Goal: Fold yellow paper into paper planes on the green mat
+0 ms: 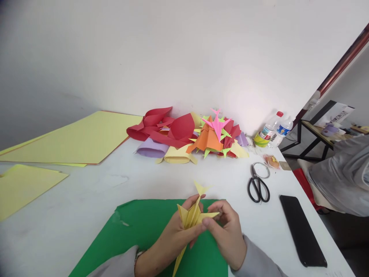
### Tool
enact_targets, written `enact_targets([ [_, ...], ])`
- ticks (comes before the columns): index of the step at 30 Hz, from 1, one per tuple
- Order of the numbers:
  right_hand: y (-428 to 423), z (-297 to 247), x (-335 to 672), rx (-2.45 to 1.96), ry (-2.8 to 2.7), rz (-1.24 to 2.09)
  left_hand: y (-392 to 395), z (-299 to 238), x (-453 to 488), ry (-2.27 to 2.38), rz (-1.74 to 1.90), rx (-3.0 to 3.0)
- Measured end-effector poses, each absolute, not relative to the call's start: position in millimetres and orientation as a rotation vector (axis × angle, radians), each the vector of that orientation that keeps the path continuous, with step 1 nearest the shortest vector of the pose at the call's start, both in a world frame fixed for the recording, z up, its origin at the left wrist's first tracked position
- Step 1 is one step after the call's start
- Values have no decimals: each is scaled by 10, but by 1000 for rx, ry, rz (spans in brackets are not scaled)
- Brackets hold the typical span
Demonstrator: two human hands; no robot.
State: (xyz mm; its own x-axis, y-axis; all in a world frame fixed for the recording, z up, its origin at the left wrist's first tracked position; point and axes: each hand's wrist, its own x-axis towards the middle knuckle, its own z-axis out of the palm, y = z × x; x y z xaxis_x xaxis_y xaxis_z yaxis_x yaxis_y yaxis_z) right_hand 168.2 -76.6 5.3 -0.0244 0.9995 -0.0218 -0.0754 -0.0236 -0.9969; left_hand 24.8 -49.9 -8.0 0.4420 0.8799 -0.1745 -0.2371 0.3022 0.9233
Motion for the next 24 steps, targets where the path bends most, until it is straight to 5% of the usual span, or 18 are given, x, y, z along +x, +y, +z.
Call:
enact_targets([
  [24,-708,32,1780,-1096,-1189,1208,-453,-26,261,923,978,943],
])
